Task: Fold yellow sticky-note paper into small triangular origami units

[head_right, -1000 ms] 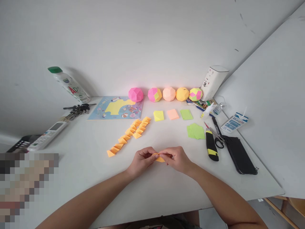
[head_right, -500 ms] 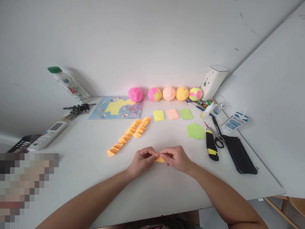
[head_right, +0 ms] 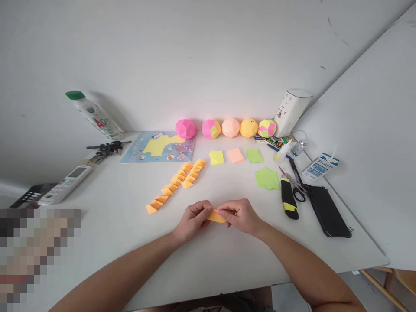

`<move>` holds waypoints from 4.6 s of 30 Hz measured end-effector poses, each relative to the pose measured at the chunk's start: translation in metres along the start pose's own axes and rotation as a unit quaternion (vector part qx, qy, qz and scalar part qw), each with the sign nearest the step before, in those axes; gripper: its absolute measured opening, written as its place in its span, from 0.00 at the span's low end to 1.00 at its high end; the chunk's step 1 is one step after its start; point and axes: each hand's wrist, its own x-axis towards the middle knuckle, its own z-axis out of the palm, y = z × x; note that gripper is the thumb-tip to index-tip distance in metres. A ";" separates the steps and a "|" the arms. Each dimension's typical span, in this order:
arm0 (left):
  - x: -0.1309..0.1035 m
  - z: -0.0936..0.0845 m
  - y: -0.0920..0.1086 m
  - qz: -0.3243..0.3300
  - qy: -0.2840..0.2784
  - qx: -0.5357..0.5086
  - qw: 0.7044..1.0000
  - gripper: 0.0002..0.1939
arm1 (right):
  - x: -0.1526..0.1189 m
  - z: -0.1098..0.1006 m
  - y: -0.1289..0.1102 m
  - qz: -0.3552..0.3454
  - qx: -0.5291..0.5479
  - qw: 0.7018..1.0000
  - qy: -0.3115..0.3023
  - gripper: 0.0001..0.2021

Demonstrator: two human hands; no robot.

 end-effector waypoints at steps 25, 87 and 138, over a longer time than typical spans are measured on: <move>-0.001 0.001 -0.003 0.099 0.044 0.102 0.989 0.12 | 0.002 -0.008 -0.011 0.047 0.021 0.999 -0.011 0.08; 0.000 0.002 -0.004 0.056 0.073 0.034 0.995 0.13 | 0.008 -0.022 -0.004 -0.021 -0.029 0.997 0.069 0.04; -0.001 0.008 -0.002 0.052 -0.098 -0.139 0.984 0.13 | 0.006 -0.001 0.005 0.086 0.082 0.993 0.004 0.13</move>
